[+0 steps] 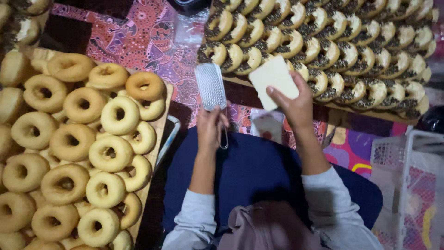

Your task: The person grates a white block over rows of doughnuts using a handheld grater, then picks up doughnuts one by one and places them into small plastic bags.

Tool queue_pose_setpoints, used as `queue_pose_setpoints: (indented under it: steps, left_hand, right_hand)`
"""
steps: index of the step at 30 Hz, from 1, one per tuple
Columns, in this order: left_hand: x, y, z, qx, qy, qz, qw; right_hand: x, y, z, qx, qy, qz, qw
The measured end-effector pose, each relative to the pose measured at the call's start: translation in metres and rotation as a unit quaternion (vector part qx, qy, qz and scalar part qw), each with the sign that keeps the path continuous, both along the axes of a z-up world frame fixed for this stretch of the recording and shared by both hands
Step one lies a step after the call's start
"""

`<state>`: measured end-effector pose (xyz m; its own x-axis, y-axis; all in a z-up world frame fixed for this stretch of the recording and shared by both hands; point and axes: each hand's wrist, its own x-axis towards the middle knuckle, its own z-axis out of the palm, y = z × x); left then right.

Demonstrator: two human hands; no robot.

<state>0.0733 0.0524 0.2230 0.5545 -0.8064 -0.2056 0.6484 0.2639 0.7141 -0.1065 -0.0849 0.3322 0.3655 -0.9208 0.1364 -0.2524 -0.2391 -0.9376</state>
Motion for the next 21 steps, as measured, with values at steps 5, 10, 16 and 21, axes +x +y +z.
queue_pose_setpoints:
  steps: [5, 10, 16, 21]
  left_hand:
    - [0.081, -0.062, -0.025, 0.034, -0.054, 0.125, 0.990]
    - [0.115, -0.100, -0.047, 0.079, -0.036, 0.120, 0.989]
    - [0.109, -0.105, -0.055, 0.073, -0.026, 0.114, 0.990]
    - [0.095, -0.108, -0.043, 0.124, -0.012, 0.102, 0.987]
  right_hand:
    - [0.058, -0.032, -0.006, 0.175, -0.166, 0.014, 0.970]
    - [0.104, -0.057, -0.038, 0.305, -0.215, 0.083, 0.924]
    - [0.136, -0.076, -0.051, 0.302, -0.165, 0.145, 0.928]
    - [0.145, -0.083, -0.043, 0.308, -0.085, 0.094, 0.943]
